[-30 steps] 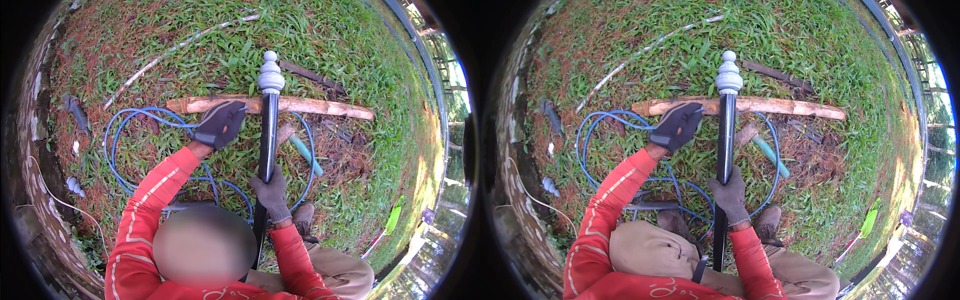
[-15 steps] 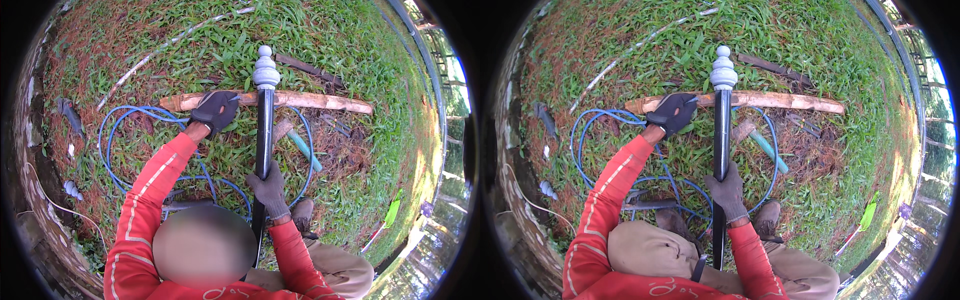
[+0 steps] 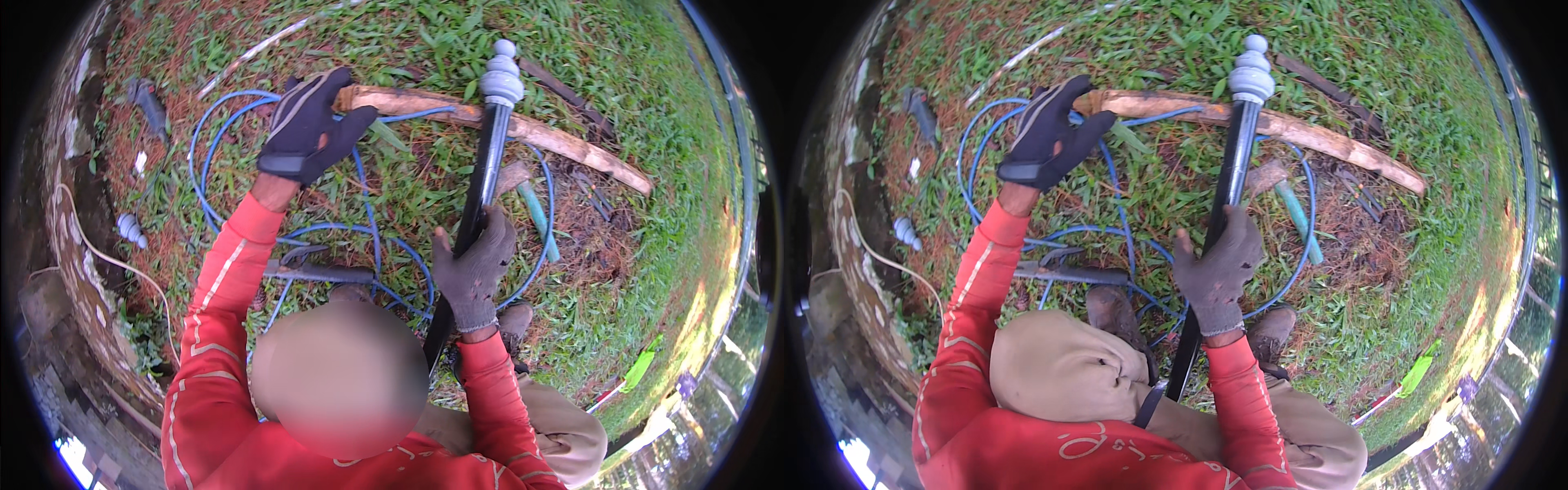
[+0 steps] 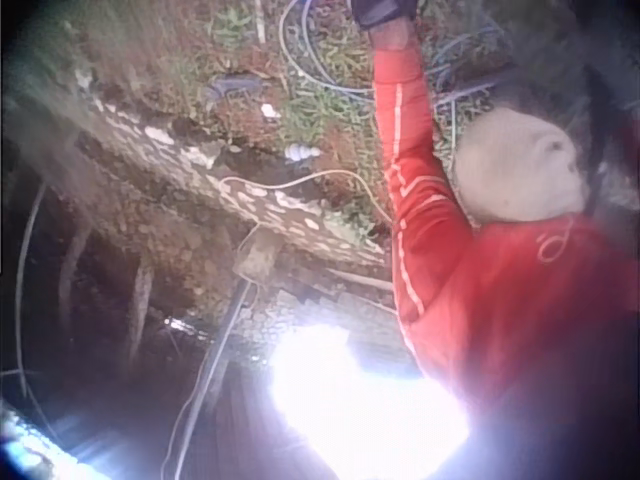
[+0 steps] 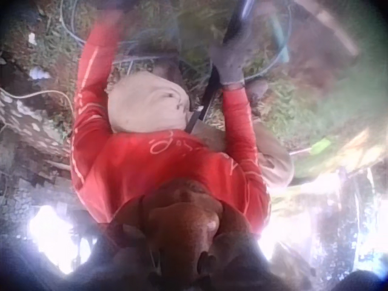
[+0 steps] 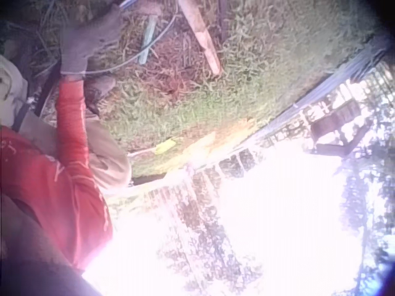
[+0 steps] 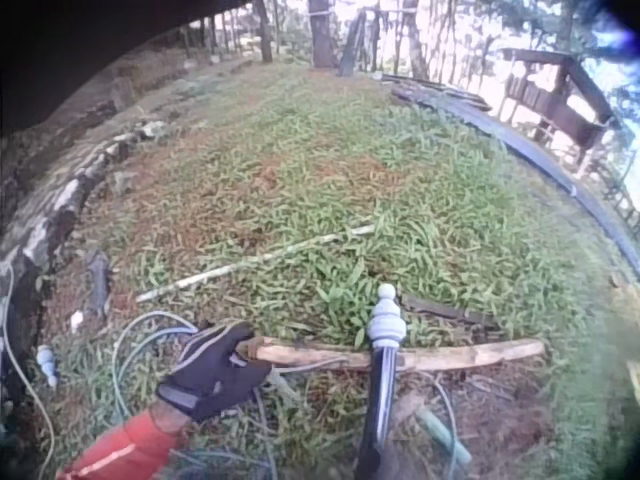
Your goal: The person welds a decorative metal cap onto a long black pole using a welding torch and wire, then handles a large curved metal pipe.
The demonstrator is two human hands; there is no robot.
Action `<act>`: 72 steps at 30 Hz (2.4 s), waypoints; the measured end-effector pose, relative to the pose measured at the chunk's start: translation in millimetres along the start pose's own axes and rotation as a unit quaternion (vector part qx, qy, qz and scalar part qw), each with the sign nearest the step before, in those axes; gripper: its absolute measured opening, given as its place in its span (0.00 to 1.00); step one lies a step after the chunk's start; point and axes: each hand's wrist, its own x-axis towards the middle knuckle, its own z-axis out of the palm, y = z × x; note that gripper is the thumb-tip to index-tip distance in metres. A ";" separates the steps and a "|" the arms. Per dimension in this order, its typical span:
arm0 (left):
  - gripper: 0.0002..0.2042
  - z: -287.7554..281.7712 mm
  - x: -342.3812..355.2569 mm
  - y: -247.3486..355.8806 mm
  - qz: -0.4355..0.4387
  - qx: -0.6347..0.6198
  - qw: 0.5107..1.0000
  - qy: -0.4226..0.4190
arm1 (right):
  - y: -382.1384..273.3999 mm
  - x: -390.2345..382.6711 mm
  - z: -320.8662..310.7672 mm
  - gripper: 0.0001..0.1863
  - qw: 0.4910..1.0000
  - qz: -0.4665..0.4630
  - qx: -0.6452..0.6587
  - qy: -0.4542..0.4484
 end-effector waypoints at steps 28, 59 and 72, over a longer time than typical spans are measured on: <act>0.14 -108.0 -223.8 75.2 -0.450 -0.393 0.796 0.100 | -149.0 -0.2 47.4 0.14 0.750 0.134 0.423 -0.491; 0.36 -152.5 -120.1 48.4 -0.020 -0.323 0.830 -0.455 | 86.6 91.4 -280.0 0.14 0.937 0.263 0.231 0.004; 0.16 -32.1 -76.3 107.7 0.073 0.059 0.643 -0.760 | 185.5 -13.6 -116.5 0.19 0.879 0.315 0.324 -0.148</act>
